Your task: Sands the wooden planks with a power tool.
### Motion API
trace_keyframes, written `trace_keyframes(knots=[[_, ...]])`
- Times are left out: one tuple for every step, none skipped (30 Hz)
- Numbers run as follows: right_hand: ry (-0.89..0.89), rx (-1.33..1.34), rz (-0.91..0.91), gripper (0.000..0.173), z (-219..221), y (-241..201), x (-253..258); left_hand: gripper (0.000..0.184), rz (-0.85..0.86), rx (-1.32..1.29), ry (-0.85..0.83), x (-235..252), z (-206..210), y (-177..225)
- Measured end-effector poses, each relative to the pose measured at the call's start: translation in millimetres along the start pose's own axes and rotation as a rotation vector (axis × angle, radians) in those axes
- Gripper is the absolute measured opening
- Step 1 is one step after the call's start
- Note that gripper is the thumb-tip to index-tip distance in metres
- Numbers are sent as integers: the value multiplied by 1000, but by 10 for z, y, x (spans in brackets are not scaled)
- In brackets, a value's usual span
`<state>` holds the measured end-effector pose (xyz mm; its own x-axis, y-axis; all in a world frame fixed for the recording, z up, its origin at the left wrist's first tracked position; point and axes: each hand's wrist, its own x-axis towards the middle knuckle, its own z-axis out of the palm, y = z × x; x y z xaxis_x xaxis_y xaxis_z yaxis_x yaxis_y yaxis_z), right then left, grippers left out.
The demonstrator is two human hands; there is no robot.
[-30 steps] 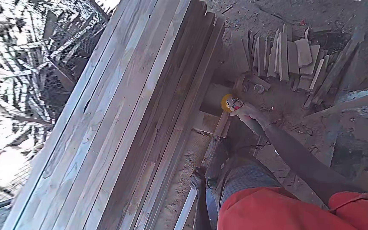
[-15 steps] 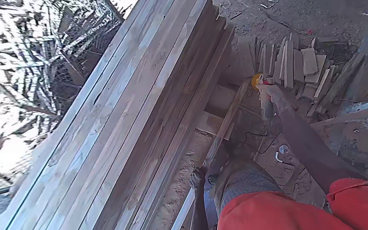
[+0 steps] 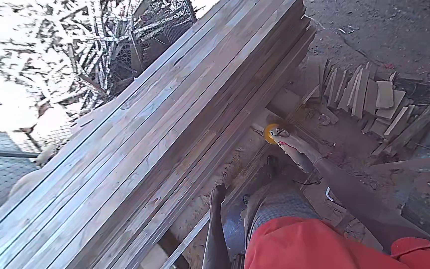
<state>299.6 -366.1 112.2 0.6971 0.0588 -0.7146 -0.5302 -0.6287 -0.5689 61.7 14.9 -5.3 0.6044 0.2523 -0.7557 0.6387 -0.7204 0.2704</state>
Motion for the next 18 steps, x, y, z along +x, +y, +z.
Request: trace_keyframes(knots=[[-97, -89, -31, 62, 287, -66, -74, 53, -41, 26, 21, -88, 6, -148], [-175, -199, -80, 65, 563, -123, -175, 52, -72, 58, 38, -164, 27, -272], [-241, -322, -134, 74, 818, -168, -275, 49, -94, 78, 50, -243, 52, -381], [-281, -433, -184, 85, 1064, -171, -316, 52, -113, 57, 66, -326, 66, -483], [-295, -524, -224, 93, 1266, -171, -345, 59, -120, 17, 75, -383, 73, -593], [-300, -589, -250, 98, 1407, -174, -359, 64, -102, -27, 77, -417, 76, -711], [-298, -626, -261, 101, 1478, -183, -365, 64, -59, -92, 69, -433, 87, -843], [-300, -625, -255, 101, 1471, -208, -376, 59, -4, -169, 36, -443, 106, -974], [-299, -593, -244, 98, 1410, -225, -382, 60, 23, -207, -15, -453, 138, -1095], [-288, -541, -238, 92, 1302, -231, -366, 65, 20, -187, -53, -475, 153, -1159], [-268, -476, -226, 86, 1151, -232, -329, 72, -3, -134, -58, -486, 175, -1190], [-240, -394, -198, 77, 971, -221, -297, 74, -34, -65, -51, -486, 219, -1210], [-205, -291, -166, 71, 783, -177, -227, 71, -70, -14, -36, -481, 259, -1197], [-154, -181, -132, 69, 589, -97, -115, 64, -107, 35, -18, -479, 279, -1148], [-97, -77, -95, 69, 376, -25, -15, 56, -146, 86, -1, -468, 295, -1084], [-40, 10, -36, 71, 147, -28, -3, 48, -178, 119, 23, -455, 309, -1034], [13, 82, 6, 73, -91, -88, -43, 43, -209, 139, 41, -440, 322, -994], [54, 149, 34, 74, -327, -158, -92, 40, -241, 161, 55, -432, 343, -977]])
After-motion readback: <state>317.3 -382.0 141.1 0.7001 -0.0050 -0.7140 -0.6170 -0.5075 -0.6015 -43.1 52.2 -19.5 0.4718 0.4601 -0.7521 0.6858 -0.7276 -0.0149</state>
